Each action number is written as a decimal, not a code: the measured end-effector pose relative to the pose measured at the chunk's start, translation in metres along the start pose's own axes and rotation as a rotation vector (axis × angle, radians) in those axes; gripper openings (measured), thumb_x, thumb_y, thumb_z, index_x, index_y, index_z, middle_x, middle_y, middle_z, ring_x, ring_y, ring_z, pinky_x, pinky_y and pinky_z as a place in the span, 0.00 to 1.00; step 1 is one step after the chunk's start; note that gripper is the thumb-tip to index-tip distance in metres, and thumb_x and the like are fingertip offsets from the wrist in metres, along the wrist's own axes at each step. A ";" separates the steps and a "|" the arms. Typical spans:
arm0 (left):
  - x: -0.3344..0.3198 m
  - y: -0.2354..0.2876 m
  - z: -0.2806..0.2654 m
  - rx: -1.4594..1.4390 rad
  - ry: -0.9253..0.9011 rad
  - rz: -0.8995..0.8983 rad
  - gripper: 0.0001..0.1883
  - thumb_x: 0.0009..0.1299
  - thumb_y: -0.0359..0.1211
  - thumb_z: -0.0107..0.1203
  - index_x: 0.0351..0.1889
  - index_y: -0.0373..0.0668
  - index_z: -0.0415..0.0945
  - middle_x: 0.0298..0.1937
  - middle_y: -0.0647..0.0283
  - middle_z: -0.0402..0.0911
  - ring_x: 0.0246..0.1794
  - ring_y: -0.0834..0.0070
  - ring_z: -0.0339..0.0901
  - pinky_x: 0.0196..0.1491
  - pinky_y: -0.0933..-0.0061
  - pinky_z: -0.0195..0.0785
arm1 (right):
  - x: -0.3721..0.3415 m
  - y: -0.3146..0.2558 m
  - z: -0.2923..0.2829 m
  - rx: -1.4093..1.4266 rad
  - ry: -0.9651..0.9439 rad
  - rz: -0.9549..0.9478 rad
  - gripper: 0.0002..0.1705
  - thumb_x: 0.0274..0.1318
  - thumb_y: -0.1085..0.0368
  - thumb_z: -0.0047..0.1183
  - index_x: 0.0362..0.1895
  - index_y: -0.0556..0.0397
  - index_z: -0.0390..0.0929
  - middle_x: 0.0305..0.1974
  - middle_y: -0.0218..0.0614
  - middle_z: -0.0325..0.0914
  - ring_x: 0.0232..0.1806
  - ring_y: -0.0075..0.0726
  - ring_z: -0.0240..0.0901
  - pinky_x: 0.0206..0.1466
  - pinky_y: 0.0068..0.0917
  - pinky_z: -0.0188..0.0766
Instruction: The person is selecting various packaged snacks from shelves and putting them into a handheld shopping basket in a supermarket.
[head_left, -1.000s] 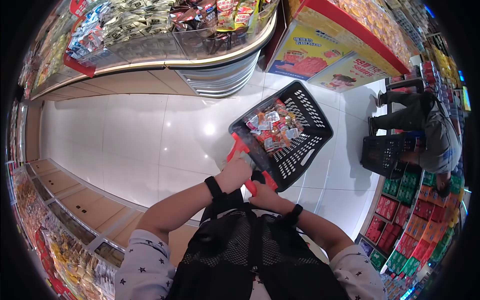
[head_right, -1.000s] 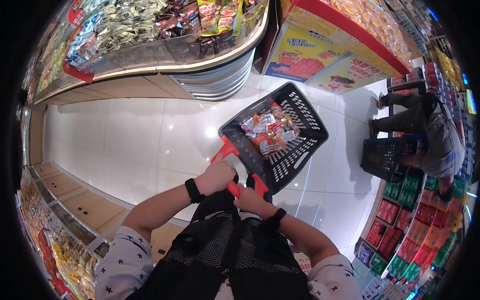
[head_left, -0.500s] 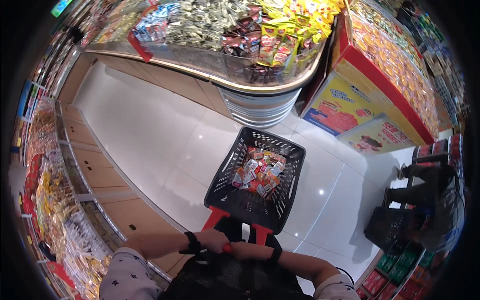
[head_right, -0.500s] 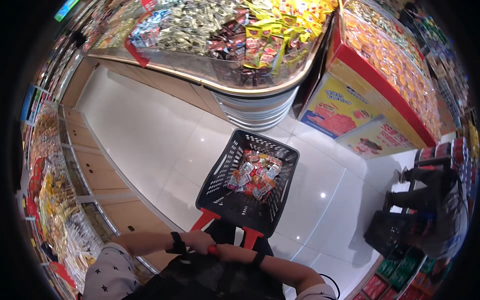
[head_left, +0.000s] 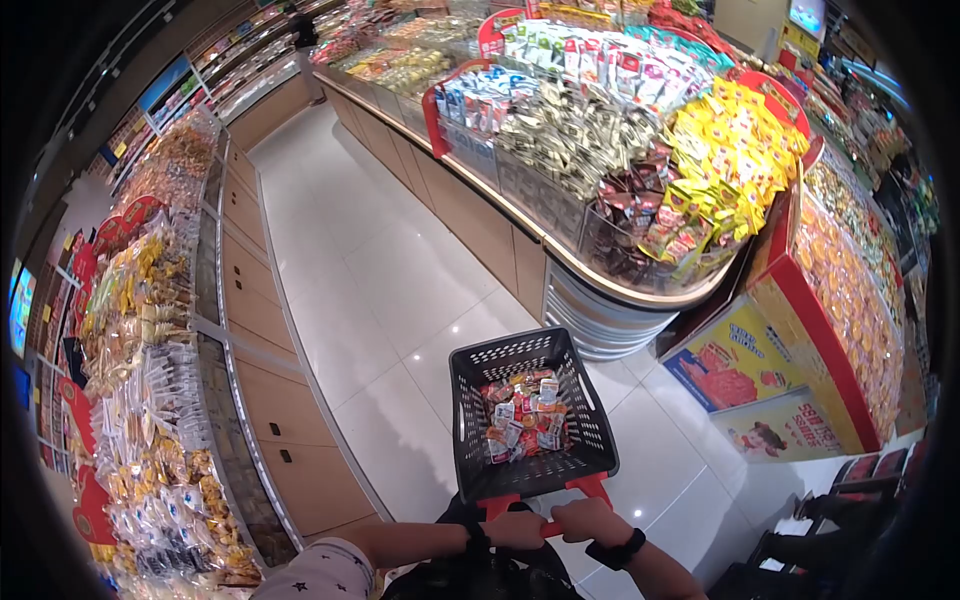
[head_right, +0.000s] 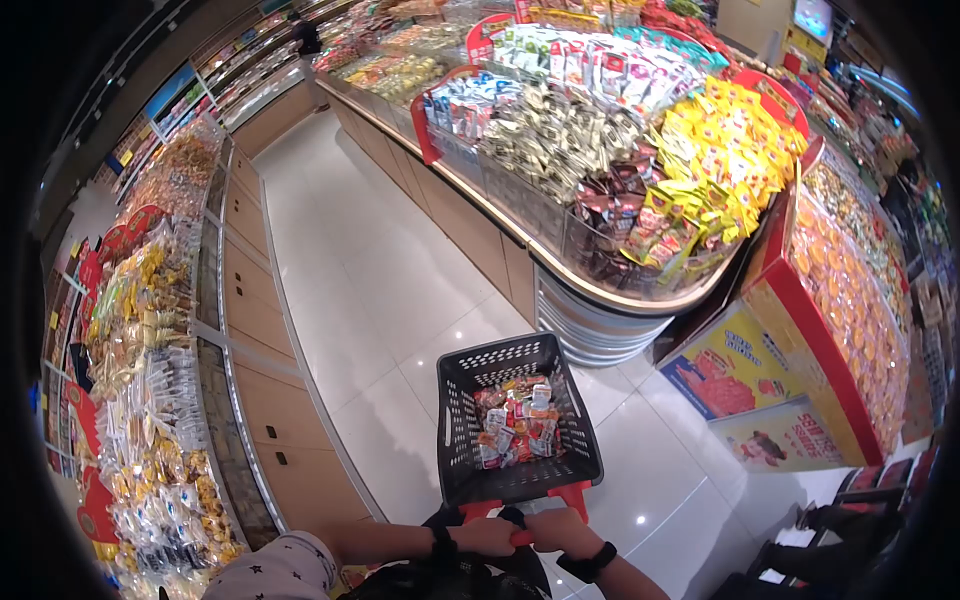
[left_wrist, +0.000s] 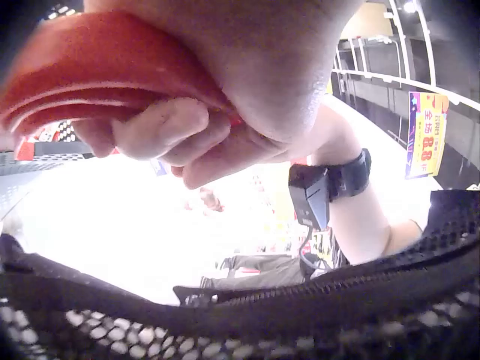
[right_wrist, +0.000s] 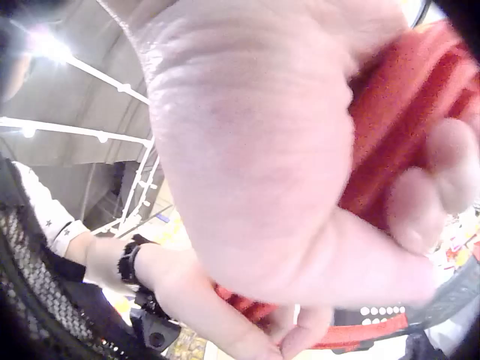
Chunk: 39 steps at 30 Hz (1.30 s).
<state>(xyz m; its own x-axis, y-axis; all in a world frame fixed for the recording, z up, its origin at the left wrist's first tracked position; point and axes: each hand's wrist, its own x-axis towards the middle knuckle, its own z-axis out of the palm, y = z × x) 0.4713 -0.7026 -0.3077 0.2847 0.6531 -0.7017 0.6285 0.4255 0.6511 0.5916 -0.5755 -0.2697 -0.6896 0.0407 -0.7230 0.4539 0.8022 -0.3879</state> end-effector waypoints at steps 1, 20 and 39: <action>0.002 0.005 -0.001 -0.005 0.039 -0.006 0.18 0.54 0.38 0.46 0.38 0.41 0.76 0.32 0.53 0.78 0.36 0.58 0.76 0.39 0.61 0.67 | 0.004 0.010 -0.002 0.000 0.000 0.000 0.14 0.37 0.62 0.52 0.35 0.42 0.75 0.29 0.34 0.77 0.35 0.41 0.74 0.35 0.35 0.69; 0.068 -0.020 -0.122 -0.461 0.060 0.038 0.12 0.50 0.34 0.49 0.30 0.37 0.70 0.18 0.63 0.72 0.14 0.75 0.68 0.19 0.73 0.60 | 0.089 0.058 -0.120 -0.315 0.125 -0.130 0.13 0.31 0.61 0.50 0.29 0.43 0.77 0.23 0.37 0.75 0.30 0.45 0.74 0.33 0.38 0.69; 0.063 -0.098 -0.262 -0.382 0.625 0.096 0.21 0.48 0.38 0.60 0.38 0.36 0.75 0.28 0.50 0.78 0.30 0.62 0.76 0.37 0.68 0.67 | 0.219 0.057 -0.242 -0.451 0.517 -0.376 0.11 0.27 0.57 0.52 0.22 0.44 0.73 0.14 0.35 0.71 0.19 0.47 0.71 0.23 0.39 0.67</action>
<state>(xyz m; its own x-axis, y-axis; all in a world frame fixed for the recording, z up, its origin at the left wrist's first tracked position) 0.2381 -0.5390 -0.3397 -0.2115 0.8848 -0.4152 0.2932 0.4627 0.8366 0.3298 -0.3763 -0.3118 -0.9773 -0.0981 -0.1878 -0.0589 0.9772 -0.2040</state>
